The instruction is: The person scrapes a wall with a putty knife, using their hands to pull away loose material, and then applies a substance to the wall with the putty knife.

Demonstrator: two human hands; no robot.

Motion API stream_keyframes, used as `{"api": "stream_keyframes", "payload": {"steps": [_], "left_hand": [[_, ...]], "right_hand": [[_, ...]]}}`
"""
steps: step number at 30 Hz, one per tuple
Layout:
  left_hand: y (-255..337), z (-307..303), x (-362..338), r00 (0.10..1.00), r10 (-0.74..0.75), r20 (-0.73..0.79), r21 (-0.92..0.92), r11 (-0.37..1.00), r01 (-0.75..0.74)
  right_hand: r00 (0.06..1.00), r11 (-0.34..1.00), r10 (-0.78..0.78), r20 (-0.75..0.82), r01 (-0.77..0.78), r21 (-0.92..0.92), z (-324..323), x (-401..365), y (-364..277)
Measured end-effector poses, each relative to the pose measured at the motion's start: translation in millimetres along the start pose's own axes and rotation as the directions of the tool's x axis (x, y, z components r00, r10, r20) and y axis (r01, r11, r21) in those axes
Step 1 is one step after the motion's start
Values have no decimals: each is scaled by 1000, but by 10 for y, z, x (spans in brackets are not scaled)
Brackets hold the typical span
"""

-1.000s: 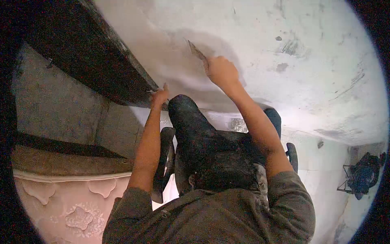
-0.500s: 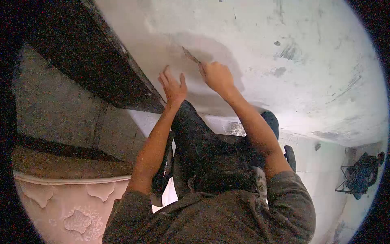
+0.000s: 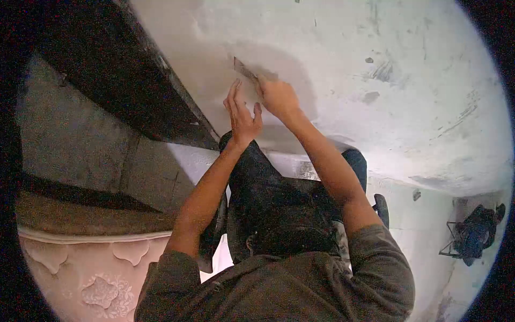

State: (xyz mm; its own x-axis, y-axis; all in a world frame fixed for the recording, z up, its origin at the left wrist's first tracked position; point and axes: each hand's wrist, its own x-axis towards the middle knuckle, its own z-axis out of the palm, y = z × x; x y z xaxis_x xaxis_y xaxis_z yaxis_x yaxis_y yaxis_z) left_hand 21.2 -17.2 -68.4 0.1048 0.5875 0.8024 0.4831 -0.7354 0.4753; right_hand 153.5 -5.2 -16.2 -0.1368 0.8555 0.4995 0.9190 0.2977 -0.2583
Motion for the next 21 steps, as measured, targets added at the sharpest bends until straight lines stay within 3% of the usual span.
{"api": "stream_keyframes", "payload": {"steps": [4, 6, 10, 12, 13, 15, 16, 18, 21], "left_hand": [[-22, 19, 2, 999, 37, -15, 6, 999, -37], [-7, 24, -54, 999, 35, -11, 5, 999, -35], [-14, 15, -19, 999, 49, 1, -3, 999, -49], [1, 25, -34, 999, 34, -7, 6, 999, -34], [-4, 27, -40, 999, 45, -16, 17, 999, -45], [-11, 38, -28, 997, 71, -22, 26, 997, -71], [-8, 40, -43, 999, 50, -14, 13, 999, -50], [-33, 47, -9, 999, 28, -18, 1, 1000, -28], [-20, 37, -57, 999, 36, -12, 14, 999, -36]], "right_hand": [[997, 999, 52, -65, -53, -8, -76, 13, -20], [987, 1000, -27, -160, 28, 3, 10, 18, 32], [997, 996, -47, -61, 42, -78, -72, -9, -8], [940, 995, 1, -341, 32, 93, -93, -25, -41], [942, 995, 4, -336, 30, 95, -37, -48, 15], [999, 996, -49, -23, 47, -82, 51, -13, 131], [999, 996, -45, -31, 42, -82, 51, -30, 133], [979, 999, -46, -197, 48, 4, 29, -61, 111], [995, 997, -17, -95, 10, -81, 25, -43, 104]]}}
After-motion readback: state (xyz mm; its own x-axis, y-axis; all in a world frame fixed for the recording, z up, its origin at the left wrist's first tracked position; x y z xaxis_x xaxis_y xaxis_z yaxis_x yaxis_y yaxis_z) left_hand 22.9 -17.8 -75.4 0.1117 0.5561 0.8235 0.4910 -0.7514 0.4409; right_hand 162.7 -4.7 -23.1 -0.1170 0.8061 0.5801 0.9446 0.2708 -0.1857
